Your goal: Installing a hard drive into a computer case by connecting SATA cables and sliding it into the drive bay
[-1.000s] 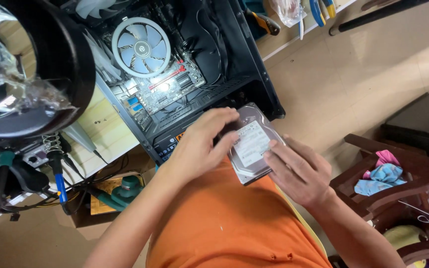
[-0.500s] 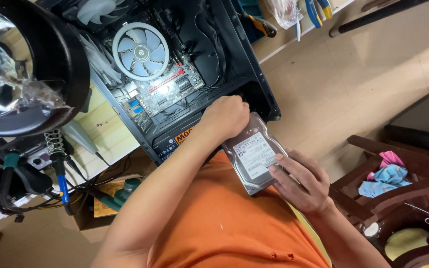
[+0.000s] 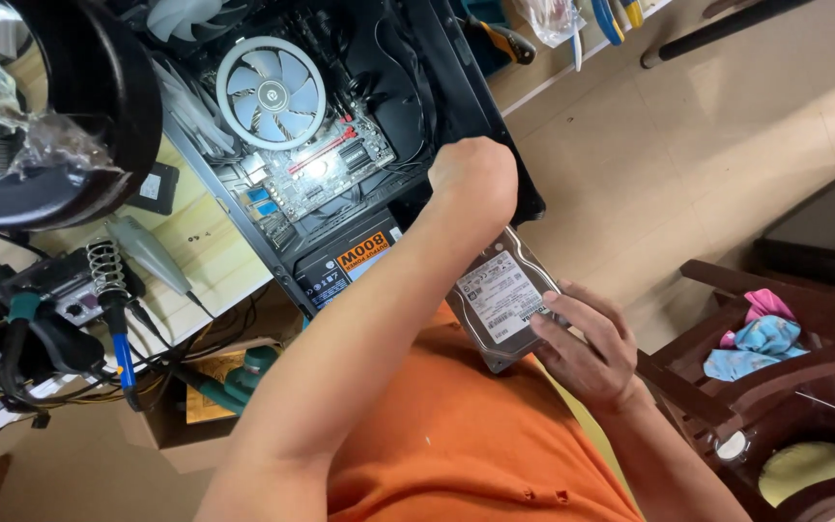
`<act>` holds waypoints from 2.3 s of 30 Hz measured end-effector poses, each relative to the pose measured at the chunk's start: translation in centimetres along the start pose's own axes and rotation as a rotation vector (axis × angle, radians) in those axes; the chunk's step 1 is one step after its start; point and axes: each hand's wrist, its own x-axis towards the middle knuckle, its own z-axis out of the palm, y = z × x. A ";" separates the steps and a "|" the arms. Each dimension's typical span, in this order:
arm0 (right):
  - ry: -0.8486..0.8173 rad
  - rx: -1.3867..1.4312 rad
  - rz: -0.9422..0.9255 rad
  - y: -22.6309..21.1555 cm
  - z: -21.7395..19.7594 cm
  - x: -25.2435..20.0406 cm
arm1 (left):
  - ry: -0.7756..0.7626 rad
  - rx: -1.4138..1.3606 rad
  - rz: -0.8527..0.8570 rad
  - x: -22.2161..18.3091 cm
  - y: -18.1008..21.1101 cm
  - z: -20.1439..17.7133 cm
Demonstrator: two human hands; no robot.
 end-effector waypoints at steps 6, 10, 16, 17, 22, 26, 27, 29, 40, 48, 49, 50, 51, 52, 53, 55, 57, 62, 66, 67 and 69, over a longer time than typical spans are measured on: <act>0.016 -0.027 0.075 -0.6 -0.3 -0.1 | 0.098 -0.080 0.151 -3.4 -2.6 -2.0; 0.036 -0.045 0.108 -0.6 -0.2 -0.3 | -0.015 -0.172 0.058 -7.1 -3.4 -5.3; 0.036 0.000 0.095 -0.1 0.0 -1.3 | 0.130 -0.431 -0.102 -10.5 -5.7 -3.2; 0.046 0.025 0.100 0.3 0.1 -2.2 | 0.203 -0.457 -0.097 -10.6 -5.8 -2.9; 0.042 0.068 0.100 0.5 -0.2 -2.9 | 0.517 -0.547 0.109 -10.7 -6.1 -1.1; 0.040 0.061 0.083 0.3 -0.7 -3.1 | 0.455 -0.965 0.283 -10.7 -7.6 0.4; 0.042 0.067 0.087 0.2 -0.8 -2.9 | 0.447 -1.090 0.297 -10.8 -7.8 0.7; 0.045 0.070 0.093 0.1 -0.7 -2.6 | 0.482 -1.074 0.343 -11.4 -7.9 -0.1; 0.041 0.078 0.110 0.3 -0.4 -2.4 | 0.612 -1.269 0.111 -13.2 -8.7 -1.4; 0.037 0.115 0.056 -0.2 -0.7 -1.8 | 0.504 -0.754 -0.049 -12.9 -7.3 -5.7; 0.038 0.114 0.057 -0.3 -0.6 -1.5 | 0.504 -0.753 -0.048 -12.4 -7.0 -6.1; 0.038 0.096 0.042 -0.5 -0.6 -1.1 | 0.480 -0.713 0.067 -11.9 -6.8 -6.4; 0.039 0.078 0.028 -0.7 -0.6 -0.8 | 0.454 -0.673 0.181 -11.3 -6.5 -6.7; 0.040 0.075 0.029 -0.8 -0.8 -0.7 | 0.453 -0.672 0.184 -10.9 -5.9 -7.3; 0.026 0.057 0.008 -1.0 -1.0 -0.6 | 0.371 -0.657 0.286 -10.5 -5.4 -7.9; 0.015 0.039 -0.013 -1.5 -1.3 -0.4 | 0.289 -0.638 0.388 -9.3 -4.8 -8.3; 0.030 0.037 -0.013 -1.8 -1.3 -0.3 | 0.101 -0.390 0.488 -7.6 -4.8 -7.9; 0.066 0.033 0.093 -1.6 -1.3 -2.3 | -0.068 -0.135 0.428 -3.7 -4.4 -4.3; 0.093 0.012 0.167 -2.1 -0.7 -3.3 | -0.279 -0.036 0.440 -1.2 -3.3 -3.5; 0.091 0.013 0.167 -1.9 -0.8 -3.8 | -0.279 -0.038 0.440 -2.0 -2.7 -4.2; 0.106 0.015 0.193 -1.5 -0.6 -4.6 | -0.500 0.202 0.474 -3.3 -1.7 -6.0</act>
